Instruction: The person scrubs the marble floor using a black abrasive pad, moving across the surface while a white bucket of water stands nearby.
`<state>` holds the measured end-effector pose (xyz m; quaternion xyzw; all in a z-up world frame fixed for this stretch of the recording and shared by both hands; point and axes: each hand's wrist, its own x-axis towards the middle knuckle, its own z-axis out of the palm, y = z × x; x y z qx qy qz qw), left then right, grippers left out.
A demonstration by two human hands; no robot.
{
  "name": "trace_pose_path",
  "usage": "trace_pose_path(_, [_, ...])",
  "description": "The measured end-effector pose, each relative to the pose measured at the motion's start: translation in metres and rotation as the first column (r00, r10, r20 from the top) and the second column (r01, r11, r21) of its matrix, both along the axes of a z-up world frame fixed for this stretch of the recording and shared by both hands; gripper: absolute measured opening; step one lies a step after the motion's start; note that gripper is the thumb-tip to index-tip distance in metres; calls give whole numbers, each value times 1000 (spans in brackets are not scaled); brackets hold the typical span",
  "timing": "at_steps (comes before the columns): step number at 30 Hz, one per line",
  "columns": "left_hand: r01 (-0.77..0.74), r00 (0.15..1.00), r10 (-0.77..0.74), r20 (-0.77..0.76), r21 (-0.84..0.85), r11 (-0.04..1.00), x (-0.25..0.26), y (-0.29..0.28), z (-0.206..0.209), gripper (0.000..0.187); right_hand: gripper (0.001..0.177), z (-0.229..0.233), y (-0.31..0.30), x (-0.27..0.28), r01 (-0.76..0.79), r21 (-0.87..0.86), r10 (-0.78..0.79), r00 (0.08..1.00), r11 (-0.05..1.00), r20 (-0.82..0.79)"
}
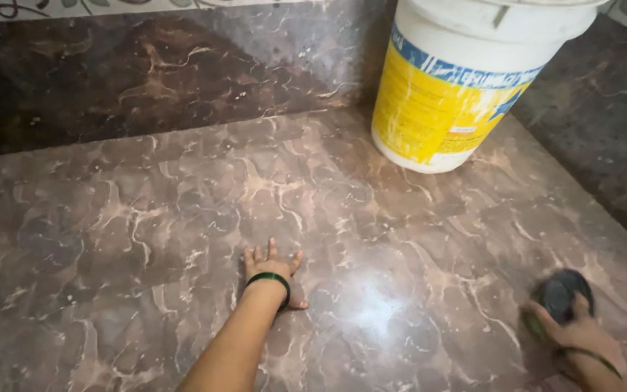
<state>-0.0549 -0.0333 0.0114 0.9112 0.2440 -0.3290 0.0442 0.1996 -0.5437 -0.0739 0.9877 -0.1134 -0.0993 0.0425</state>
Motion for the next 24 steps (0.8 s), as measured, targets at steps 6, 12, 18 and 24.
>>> trace_pose_path(6, [63,997,-66,37,81,995,19,19,-6,104,115,50,149,-6,-174,94,171,985,980,37])
trace_pose_path(12, [-169,986,169,15,133,977,17,79,4,154,107,59,314,-7,-492,166,473,870,855,139])
trace_pose_path(18, [-202,976,210,-65,107,973,27,80,2,163,97,61,467,-86,-699,323,675,709,638,203])
trace_pose_path(24, [-176,974,191,-119,124,977,26,85,-2,154,94,62,517,-142,-804,370,820,549,465,163])
